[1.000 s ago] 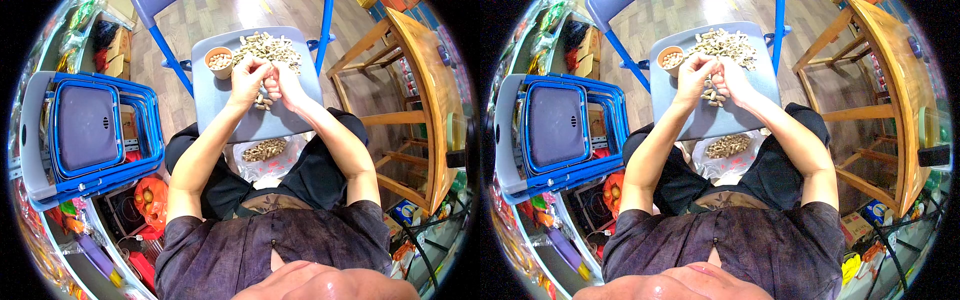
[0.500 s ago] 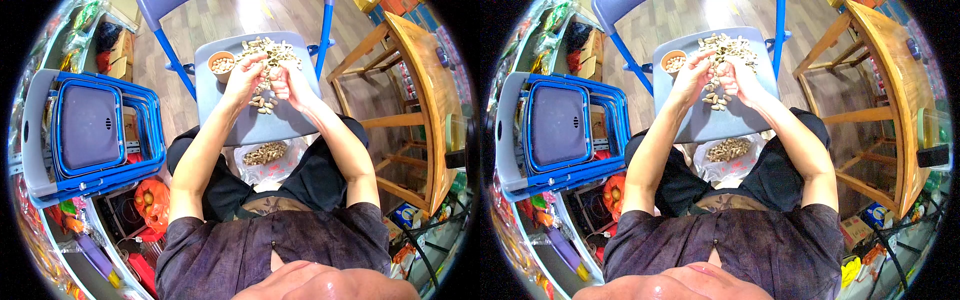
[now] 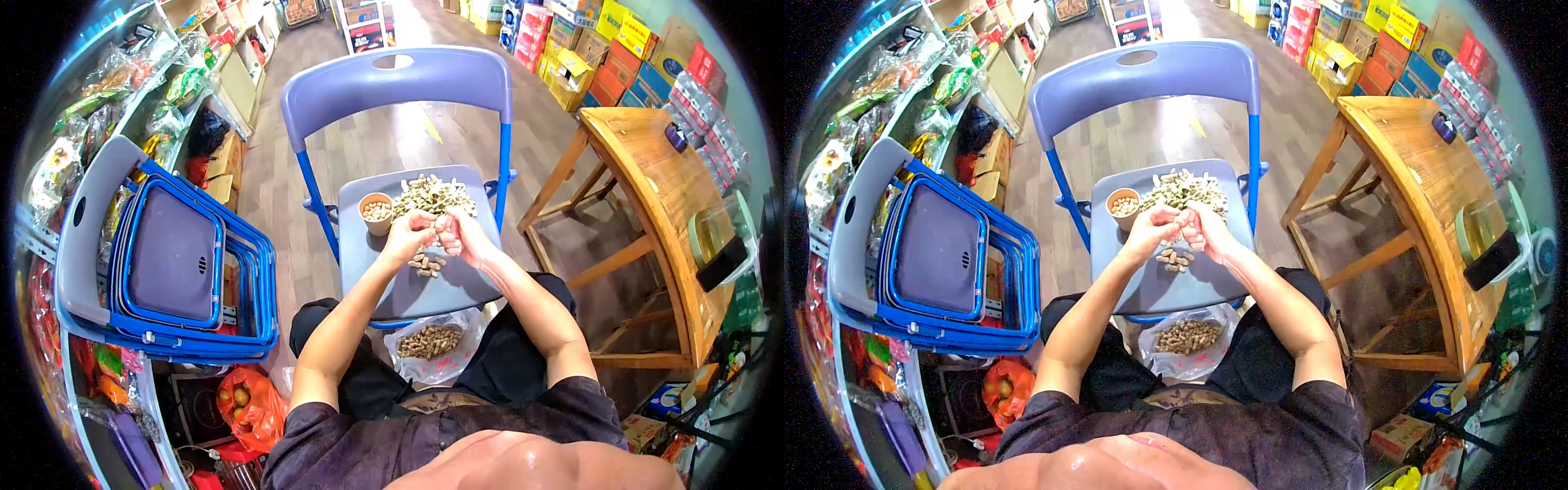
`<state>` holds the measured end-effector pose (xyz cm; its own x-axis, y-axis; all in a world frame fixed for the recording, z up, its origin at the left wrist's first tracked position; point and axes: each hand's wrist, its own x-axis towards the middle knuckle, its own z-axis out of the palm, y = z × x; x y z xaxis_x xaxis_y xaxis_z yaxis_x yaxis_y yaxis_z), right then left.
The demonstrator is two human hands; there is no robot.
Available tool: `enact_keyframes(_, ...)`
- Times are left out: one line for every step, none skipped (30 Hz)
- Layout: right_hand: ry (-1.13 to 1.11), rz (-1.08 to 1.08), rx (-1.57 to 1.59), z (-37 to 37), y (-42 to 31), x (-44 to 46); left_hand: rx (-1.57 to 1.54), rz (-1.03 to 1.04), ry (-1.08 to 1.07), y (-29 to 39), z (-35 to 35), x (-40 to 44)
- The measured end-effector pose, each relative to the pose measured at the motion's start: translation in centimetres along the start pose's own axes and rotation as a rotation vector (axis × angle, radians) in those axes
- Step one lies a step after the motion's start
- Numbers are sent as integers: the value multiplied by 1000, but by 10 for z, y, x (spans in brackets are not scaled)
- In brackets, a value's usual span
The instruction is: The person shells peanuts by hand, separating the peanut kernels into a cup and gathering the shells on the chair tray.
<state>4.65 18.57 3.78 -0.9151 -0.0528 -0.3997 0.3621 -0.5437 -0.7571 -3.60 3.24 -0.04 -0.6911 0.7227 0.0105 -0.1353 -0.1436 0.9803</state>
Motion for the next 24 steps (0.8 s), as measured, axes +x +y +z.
enact_keyframes(2,-5,-5,1,1,-2,-1,6,-3,3,1,-2)
enact_keyframes(-18,-35,-9,1,1,-3,-56,-23,-1,5,2,-3)
enact_keyframes(-36,-66,-13,2,0,-6,-111,-53,-1,9,5,-5)
enact_keyframes(-31,-72,-16,4,0,-10,-112,-49,-9,9,7,-5)
enact_keyframes(-22,-75,-9,5,0,-12,-123,-73,-3,8,8,-3)
enact_keyframes(-14,-76,-1,6,0,-15,-134,-97,3,10,11,-3)
enact_keyframes(-7,-90,-12,5,1,-16,-118,-94,5,15,16,-7)
enact_keyframes(-4,-91,-15,4,3,-16,-121,-92,3,12,17,-7)
enact_keyframes(36,-86,-31,3,6,-16,-61,-69,19,8,16,-7)
enact_keyframes(76,-80,-47,2,8,-14,-1,-47,35,3,15,-6)
enact_keyframes(62,-62,-41,-3,10,-12,76,2,85,-2,16,-5)
enact_keyframes(65,-61,-42,-4,12,-11,176,29,128,-4,17,-3)
enact_keyframes(67,-60,-32,-5,13,-10,226,99,158,-5,17,-1)
enact_keyframes(69,-61,-22,-6,14,-8,276,171,188,-6,17,1)
enact_keyframes(72,-58,-19,-6,15,-8,274,174,188,-12,16,4)
enact_keyframes(72,-60,-22,-6,15,-8,241,205,211,-17,14,8)
enact_keyframes(91,-53,-22,-6,16,-8,208,237,234,-23,12,12)
enact_keyframes(109,-46,-22,-5,16,-8,207,241,234,-20,13,11)
enact_keyframes(107,-47,-19,-5,16,-7,63,136,216,-18,13,9)
enact_keyframes(106,-46,-20,-6,16,-6,-80,29,196,-16,12,8)
enact_keyframes(98,-58,-35,-5,16,-6,-180,11,160,-16,11,10)
enact_keyframes(91,-67,-48,-5,16,-6,-180,8,162,-18,10,11)
enact_keyframes(92,-63,-45,-5,17,-6,-252,-34,134,-20,8,11)
enact_keyframes(88,-73,-64,-5,16,-5,-325,-75,106,-16,8,9)
